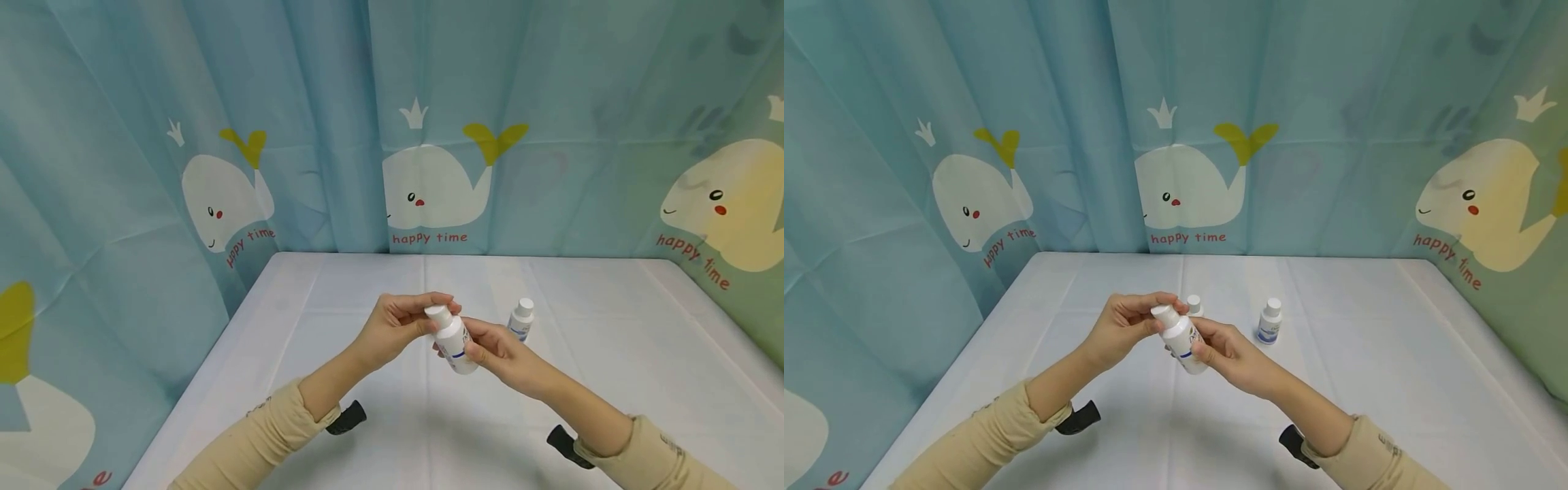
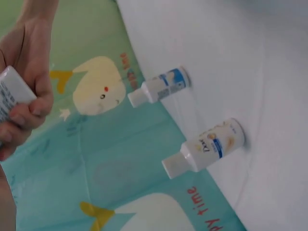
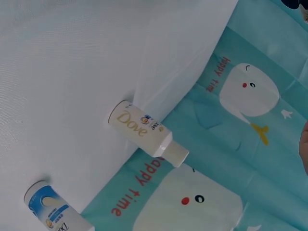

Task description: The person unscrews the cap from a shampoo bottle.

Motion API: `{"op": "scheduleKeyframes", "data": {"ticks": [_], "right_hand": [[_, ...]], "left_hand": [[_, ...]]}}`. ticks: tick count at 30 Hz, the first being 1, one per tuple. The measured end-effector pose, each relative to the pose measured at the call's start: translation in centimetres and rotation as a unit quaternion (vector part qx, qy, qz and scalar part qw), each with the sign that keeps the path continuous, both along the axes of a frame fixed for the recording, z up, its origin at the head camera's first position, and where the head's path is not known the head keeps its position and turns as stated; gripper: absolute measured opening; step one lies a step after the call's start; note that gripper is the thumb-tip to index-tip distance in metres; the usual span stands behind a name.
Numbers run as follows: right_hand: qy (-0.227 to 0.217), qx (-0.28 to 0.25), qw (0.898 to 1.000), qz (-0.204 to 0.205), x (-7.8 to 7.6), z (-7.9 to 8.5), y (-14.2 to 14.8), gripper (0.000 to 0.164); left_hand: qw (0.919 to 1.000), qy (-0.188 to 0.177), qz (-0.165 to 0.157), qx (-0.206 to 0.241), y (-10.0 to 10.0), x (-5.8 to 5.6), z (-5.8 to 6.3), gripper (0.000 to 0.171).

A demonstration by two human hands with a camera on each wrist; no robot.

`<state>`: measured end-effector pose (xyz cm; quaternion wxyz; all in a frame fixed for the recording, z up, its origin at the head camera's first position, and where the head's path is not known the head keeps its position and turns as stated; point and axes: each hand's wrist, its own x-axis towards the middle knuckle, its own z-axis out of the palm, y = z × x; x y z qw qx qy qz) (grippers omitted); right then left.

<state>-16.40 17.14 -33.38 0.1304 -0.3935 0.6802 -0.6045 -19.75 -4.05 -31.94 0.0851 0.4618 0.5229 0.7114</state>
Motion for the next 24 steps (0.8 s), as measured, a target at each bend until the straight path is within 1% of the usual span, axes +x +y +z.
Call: {"op": "scheduleKeyframes", "data": {"ticks": [3,5,8,10,14,17,20,24], "right_hand": [[0.014,0.003,1.0,-0.013,0.0,0.0,0.0,0.053],[0.024,0.003,0.999,-0.024,-0.1,0.0,0.0,0.048],[0.045,0.003,0.998,-0.045,-0.1,-0.1,-0.1,0.045],[0.06,-0.002,0.996,-0.066,-0.2,-0.1,-0.3,0.045],[0.077,-0.011,0.991,-0.113,-0.3,-0.3,-0.7,0.045],[0.07,-0.016,0.988,-0.135,-0.3,-0.3,-0.9,0.044],[0.067,-0.011,0.986,-0.153,-0.2,-0.2,-1.2,0.044],[0.06,0.001,0.983,-0.172,-0.2,0.0,-1.5,0.043]], "left_hand": [[0.9996,-0.003,0.026,0.007,0.2,0.3,-0.1,0.033],[0.9988,-0.006,0.047,0.009,0.4,0.5,-0.1,0.043],[0.9968,-0.012,0.079,0.007,0.7,0.8,0.0,0.064],[0.9944,-0.017,0.105,0.004,0.9,0.8,0.0,0.07],[0.9876,-0.034,0.153,0.008,1.3,0.7,0.0,0.07],[0.9822,-0.039,0.184,0.012,1.4,0.6,-0.1,0.071],[0.9781,-0.036,0.204,0.017,1.3,0.5,-0.3,0.068],[0.9743,-0.035,0.221,0.027,1.4,0.5,-0.4,0.058]]}}
